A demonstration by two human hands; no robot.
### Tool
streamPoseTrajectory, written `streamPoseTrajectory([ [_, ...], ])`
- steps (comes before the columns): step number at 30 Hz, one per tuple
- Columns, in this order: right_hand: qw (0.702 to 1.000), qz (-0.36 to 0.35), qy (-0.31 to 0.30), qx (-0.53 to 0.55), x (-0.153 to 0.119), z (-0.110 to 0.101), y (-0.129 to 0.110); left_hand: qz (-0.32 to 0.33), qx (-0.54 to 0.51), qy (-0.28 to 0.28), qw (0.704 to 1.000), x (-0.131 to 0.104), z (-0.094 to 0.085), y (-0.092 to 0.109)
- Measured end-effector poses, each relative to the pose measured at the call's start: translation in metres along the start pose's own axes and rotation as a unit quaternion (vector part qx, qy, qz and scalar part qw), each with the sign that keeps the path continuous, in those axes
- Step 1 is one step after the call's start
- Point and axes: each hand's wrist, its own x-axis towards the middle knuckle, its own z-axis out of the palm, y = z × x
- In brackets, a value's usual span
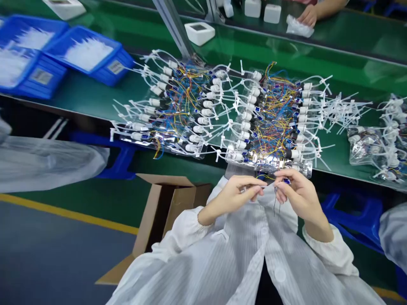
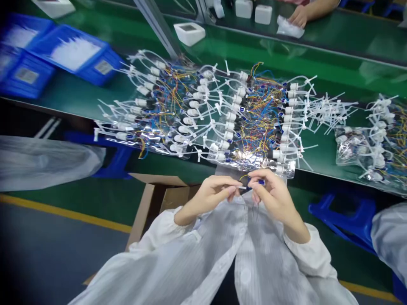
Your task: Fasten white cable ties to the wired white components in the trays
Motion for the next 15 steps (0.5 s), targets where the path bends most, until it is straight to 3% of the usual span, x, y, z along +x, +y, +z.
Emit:
streamPoseTrajectory([
  [6, 0.996, -0.066, 0.050, -0.018, -0.001, 0.012, 0.022, 0.033, 0.019, 0.088, 0.995, 0.007, 0.017, -0.016],
  [11, 0.995, -0.035, 0.085, 0.045, -0.006, 0.019, 0.032, 0.031, -0.008, 0.146, 0.989, 0.009, 0.020, -0.021],
  [15, 0.995, 0.013, 0.094, 0.020, -0.007, 0.018, 0.032, 0.019, -0.025, 0.172, 0.985, 0.010, 0.020, -0.024],
])
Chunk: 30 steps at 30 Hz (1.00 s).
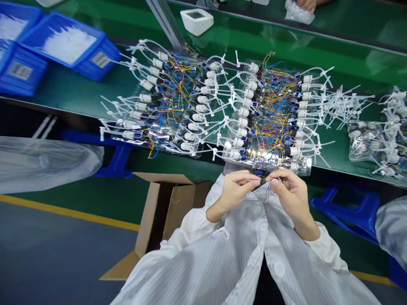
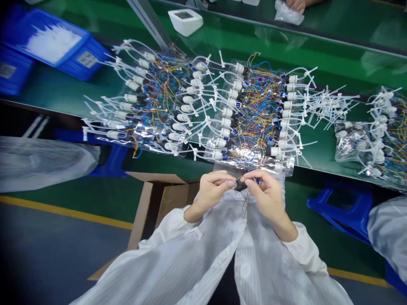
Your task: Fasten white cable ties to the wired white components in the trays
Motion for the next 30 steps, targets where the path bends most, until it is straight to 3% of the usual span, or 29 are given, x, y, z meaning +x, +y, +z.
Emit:
streamPoseTrajectory([
  [4, 0.998, 0.006, -0.049, 0.024, 0.002, 0.002, -0.003, -0.050, -0.034, 0.016, 0.998, -0.001, 0.002, -0.004],
  [8, 0.999, 0.014, -0.003, 0.047, 0.000, 0.008, -0.003, -0.083, -0.056, 0.040, 0.994, -0.001, 0.004, -0.006],
  [12, 0.996, 0.058, 0.012, 0.072, -0.001, 0.010, -0.004, -0.086, -0.055, 0.050, 0.994, 0.000, 0.005, -0.005],
  [17, 0.998, 0.001, 0.003, 0.059, -0.001, 0.014, -0.007, -0.087, -0.058, 0.036, 0.994, 0.001, 0.005, -0.005],
  [22, 0.999, 0.017, 0.006, 0.044, 0.001, 0.017, -0.004, -0.062, -0.058, 0.010, 0.996, 0.001, 0.007, -0.005],
  [30, 1.000, 0.002, 0.004, 0.025, 0.002, 0.019, -0.005, -0.055, -0.088, 0.026, 0.994, -0.003, 0.018, -0.002],
])
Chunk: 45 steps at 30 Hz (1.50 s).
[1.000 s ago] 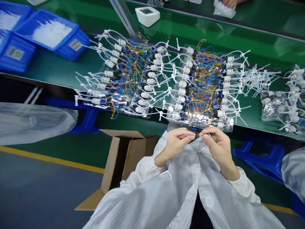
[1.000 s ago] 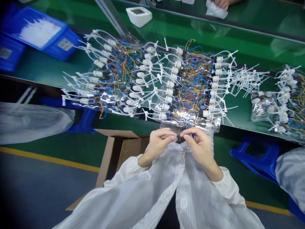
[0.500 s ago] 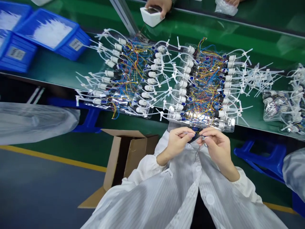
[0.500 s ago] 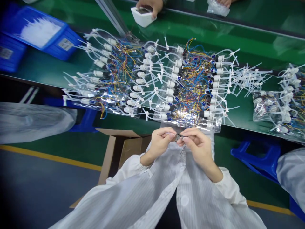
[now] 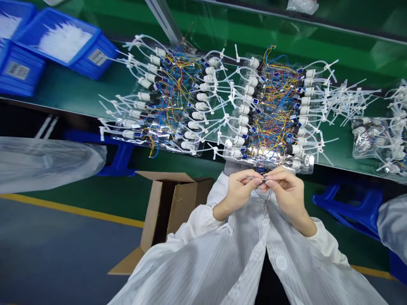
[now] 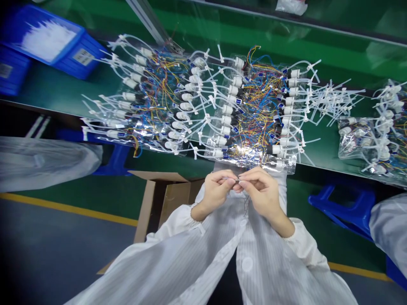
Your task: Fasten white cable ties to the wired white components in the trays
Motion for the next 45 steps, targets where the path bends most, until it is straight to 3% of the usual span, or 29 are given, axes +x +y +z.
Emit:
streamPoseTrajectory([
  [7, 0.991, -0.069, 0.032, -0.111, -0.007, -0.002, 0.000, 0.058, 0.041, 0.021, 0.997, 0.001, 0.000, -0.004],
  [12, 0.993, -0.071, -0.008, -0.090, -0.003, -0.006, -0.005, 0.102, 0.089, -0.004, 0.991, 0.006, -0.007, -0.004],
  [20, 0.997, -0.045, -0.005, -0.062, -0.001, -0.011, -0.013, 0.169, 0.140, -0.031, 0.975, 0.008, -0.017, -0.007],
  [31, 0.998, -0.029, -0.029, -0.037, 0.002, -0.014, -0.011, 0.134, 0.133, -0.062, 0.980, 0.002, -0.014, -0.009],
  [35, 0.998, -0.039, -0.051, -0.017, 0.006, -0.018, -0.015, 0.177, 0.156, -0.089, 0.968, 0.008, -0.019, 0.002],
  [39, 0.996, -0.063, -0.065, -0.017, 0.008, -0.016, -0.024, 0.296, 0.129, -0.120, 0.939, 0.018, -0.018, 0.022],
  [42, 0.989, -0.115, -0.093, -0.025, 0.011, -0.013, -0.038, 0.353, 0.087, -0.142, 0.921, 0.023, -0.012, 0.044],
  [45, 0.973, -0.159, -0.154, -0.058, 0.019, -0.011, -0.069, 0.366, 0.066, -0.176, 0.911, 0.033, -0.009, 0.076],
])
